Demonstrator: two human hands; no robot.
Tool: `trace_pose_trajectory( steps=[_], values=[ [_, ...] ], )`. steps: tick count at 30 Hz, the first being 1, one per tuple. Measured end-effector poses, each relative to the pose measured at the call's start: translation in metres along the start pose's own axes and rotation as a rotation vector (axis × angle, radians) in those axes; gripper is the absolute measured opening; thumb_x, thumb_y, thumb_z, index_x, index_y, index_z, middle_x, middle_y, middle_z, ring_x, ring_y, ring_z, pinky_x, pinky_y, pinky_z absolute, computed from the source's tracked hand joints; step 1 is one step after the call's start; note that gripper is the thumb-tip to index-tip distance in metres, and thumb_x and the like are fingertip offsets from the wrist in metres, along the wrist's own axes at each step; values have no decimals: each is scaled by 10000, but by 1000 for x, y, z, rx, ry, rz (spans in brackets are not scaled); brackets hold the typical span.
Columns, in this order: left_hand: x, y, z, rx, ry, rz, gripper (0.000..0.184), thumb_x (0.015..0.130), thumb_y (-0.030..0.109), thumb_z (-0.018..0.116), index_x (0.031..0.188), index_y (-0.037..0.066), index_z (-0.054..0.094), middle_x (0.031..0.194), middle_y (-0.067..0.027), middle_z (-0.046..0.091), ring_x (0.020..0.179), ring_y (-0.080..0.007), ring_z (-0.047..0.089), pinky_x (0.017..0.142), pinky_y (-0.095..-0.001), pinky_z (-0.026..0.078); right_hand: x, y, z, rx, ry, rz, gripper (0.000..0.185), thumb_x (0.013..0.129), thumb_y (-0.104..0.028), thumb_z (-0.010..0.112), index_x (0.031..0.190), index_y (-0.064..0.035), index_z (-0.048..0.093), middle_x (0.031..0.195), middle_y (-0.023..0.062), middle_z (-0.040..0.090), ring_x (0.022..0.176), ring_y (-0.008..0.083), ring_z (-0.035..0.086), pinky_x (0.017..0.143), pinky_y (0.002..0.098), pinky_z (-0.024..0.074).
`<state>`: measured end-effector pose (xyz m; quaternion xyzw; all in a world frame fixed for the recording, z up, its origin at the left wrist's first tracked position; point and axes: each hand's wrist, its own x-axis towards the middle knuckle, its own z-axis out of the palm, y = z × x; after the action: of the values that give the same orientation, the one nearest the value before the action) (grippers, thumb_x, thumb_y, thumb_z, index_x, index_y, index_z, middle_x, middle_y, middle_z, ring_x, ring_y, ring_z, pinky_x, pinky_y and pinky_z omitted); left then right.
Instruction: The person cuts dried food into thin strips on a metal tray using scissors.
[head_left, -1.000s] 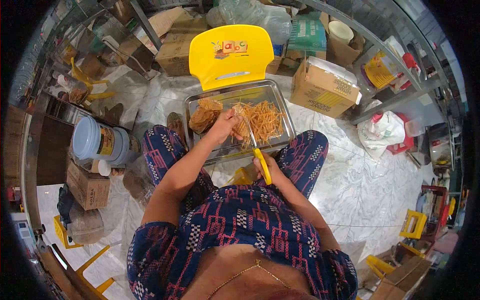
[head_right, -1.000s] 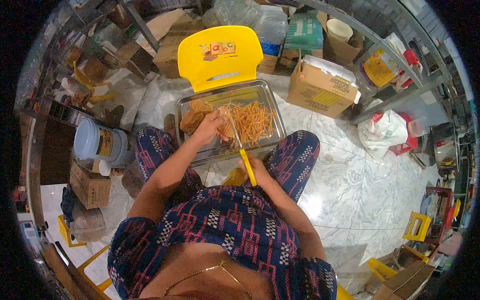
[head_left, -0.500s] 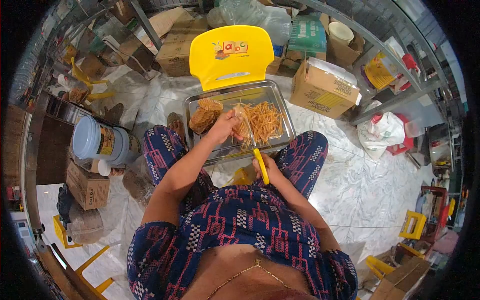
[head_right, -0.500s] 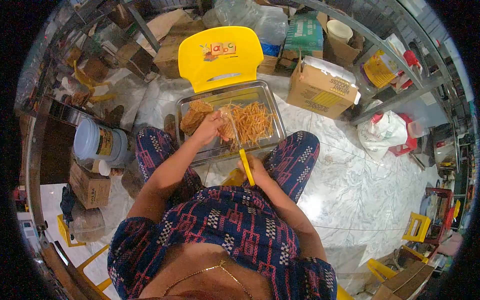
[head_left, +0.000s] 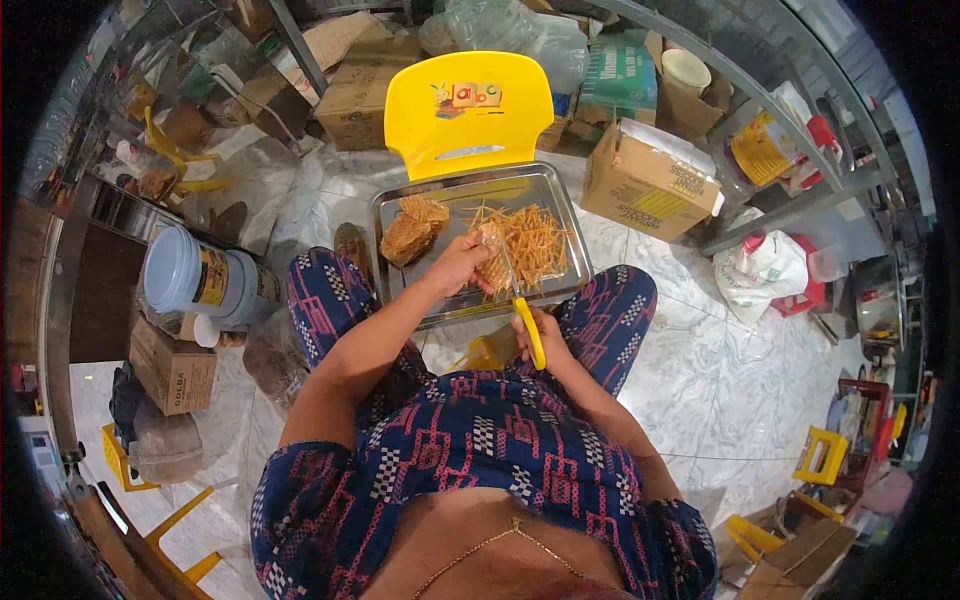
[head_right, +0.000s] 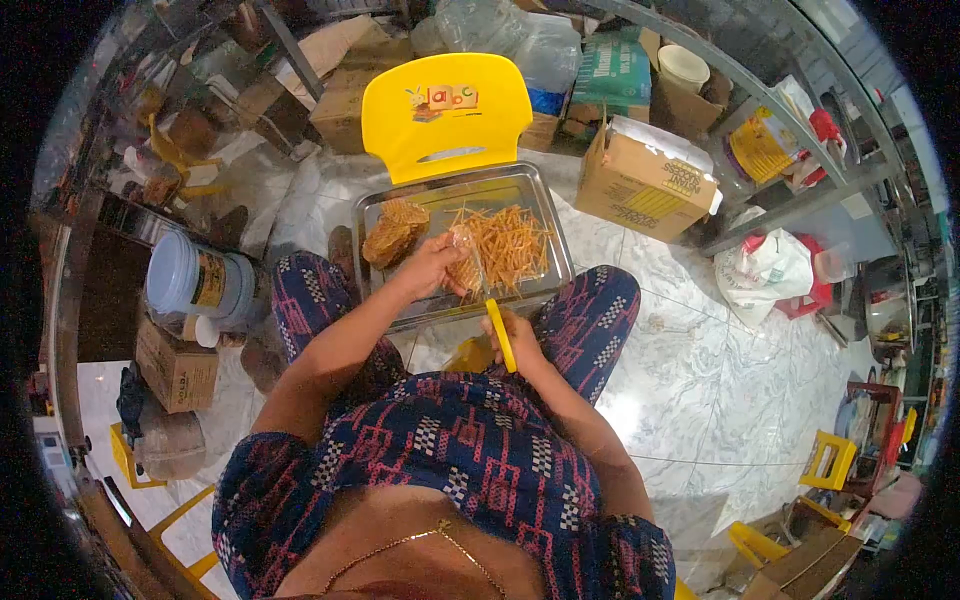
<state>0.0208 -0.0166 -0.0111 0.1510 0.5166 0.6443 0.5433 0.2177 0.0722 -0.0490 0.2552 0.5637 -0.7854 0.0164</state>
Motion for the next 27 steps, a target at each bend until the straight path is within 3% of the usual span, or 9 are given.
trace_pose_trajectory(
  steps=[6,8,13,20,27],
  values=[
    [1,1,-1,38,35,4,281,833,140,483,1087,41,417,998,-43,486,791,-162,544,469,-337,531,1,0,2,-47,-18,3,243,813,-273,546,902,-57,482,603,-1,462,419,85,444,378,214,387],
    [-3,4,4,80,28,-1,284,831,154,494,1059,-1,427,947,-71,483,640,-175,538,438,-317,525,3,4,2,-58,-30,-35,263,816,-286,545,924,-57,473,609,0,465,429,84,450,388,214,392],
    [-2,-9,8,117,-14,-58,286,810,151,523,1053,31,430,927,-58,508,667,-156,552,425,-324,514,3,5,3,-114,-10,-144,252,829,-275,526,931,-55,454,617,-5,459,457,78,455,407,207,393],
    [1,-11,8,61,-37,-66,290,802,145,532,1045,37,417,846,-42,505,613,-159,564,421,-328,515,-1,-6,0,-48,28,-38,156,835,-218,503,885,-70,493,569,-9,456,417,78,443,365,200,378],
    [-1,-4,8,65,-38,-22,309,808,155,528,1070,37,415,879,-54,531,629,-170,577,428,-323,518,1,-8,0,-40,33,-13,213,814,-281,535,854,-74,503,548,-11,450,408,83,437,365,209,382]
  ],
)
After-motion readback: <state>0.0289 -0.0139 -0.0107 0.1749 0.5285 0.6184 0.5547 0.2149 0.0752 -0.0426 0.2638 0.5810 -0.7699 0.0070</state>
